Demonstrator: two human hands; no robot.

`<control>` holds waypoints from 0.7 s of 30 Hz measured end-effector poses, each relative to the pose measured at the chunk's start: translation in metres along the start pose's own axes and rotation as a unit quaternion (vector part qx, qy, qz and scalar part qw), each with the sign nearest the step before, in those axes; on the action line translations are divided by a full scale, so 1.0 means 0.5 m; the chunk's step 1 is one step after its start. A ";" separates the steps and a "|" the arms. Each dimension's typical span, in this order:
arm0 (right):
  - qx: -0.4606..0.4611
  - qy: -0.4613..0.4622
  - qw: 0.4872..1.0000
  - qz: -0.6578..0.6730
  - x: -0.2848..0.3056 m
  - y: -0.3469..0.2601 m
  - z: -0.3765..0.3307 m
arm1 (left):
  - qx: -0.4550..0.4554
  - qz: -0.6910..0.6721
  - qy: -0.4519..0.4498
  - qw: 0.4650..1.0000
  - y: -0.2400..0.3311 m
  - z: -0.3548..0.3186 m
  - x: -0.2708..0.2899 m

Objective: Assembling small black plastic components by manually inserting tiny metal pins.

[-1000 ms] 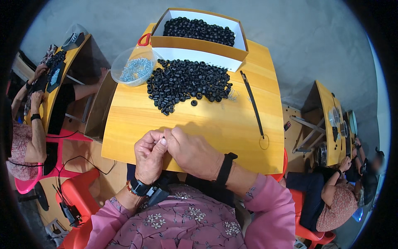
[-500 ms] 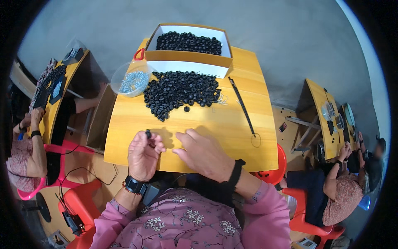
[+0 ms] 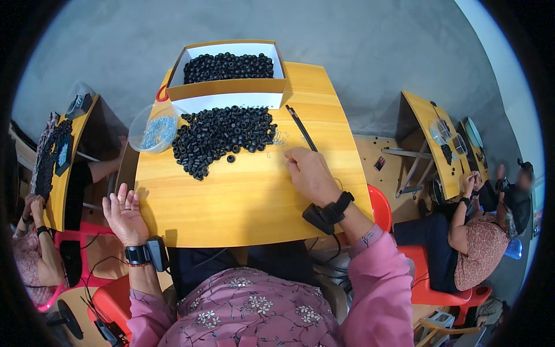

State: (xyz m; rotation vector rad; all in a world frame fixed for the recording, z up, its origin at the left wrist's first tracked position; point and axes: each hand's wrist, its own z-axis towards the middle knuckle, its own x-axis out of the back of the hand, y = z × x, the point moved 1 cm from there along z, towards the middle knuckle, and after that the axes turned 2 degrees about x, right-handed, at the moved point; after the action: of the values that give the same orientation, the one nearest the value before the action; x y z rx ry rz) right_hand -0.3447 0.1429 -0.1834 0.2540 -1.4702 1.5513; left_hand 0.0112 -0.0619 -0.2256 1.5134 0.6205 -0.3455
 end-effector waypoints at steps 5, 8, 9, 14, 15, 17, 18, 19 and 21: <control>0.039 -0.016 0.999 -0.025 -0.026 -0.012 0.049 | -0.062 0.098 -0.113 0.987 -0.019 -0.034 -0.012; 0.066 -0.021 0.997 -0.024 -0.035 -0.045 0.064 | -0.058 0.180 -0.181 0.965 -0.027 -0.082 -0.037; 0.061 -0.029 0.998 -0.002 -0.038 -0.054 0.064 | -0.048 0.198 -0.224 0.953 -0.024 -0.106 -0.049; 0.044 -0.051 0.994 -0.086 -0.050 -0.046 0.078 | 0.110 0.221 -0.366 0.897 -0.043 -0.197 -0.082; 0.027 -0.069 0.992 -0.099 -0.050 -0.040 0.078 | 0.074 0.252 -0.393 0.881 -0.046 -0.200 -0.085; 0.057 -0.058 0.989 -0.125 -0.059 -0.021 0.082 | 0.077 0.266 -0.388 0.879 -0.039 -0.199 -0.098; 0.090 -0.049 0.983 -0.150 -0.062 -0.016 0.084 | 0.077 0.268 -0.389 0.878 -0.040 -0.197 -0.101; 0.089 -0.047 0.984 -0.148 -0.063 -0.015 0.085 | 0.081 0.271 -0.379 0.881 -0.041 -0.194 -0.103; 0.054 -0.087 0.984 -0.144 -0.066 -0.012 0.086 | 0.082 0.274 -0.370 0.884 -0.040 -0.188 -0.116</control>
State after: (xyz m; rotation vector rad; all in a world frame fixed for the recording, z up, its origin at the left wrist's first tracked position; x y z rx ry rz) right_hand -0.3417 0.0892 -0.1915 0.6524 -1.4119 1.4006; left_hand -0.0622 0.0199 -0.2037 1.4979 -0.4515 -0.4996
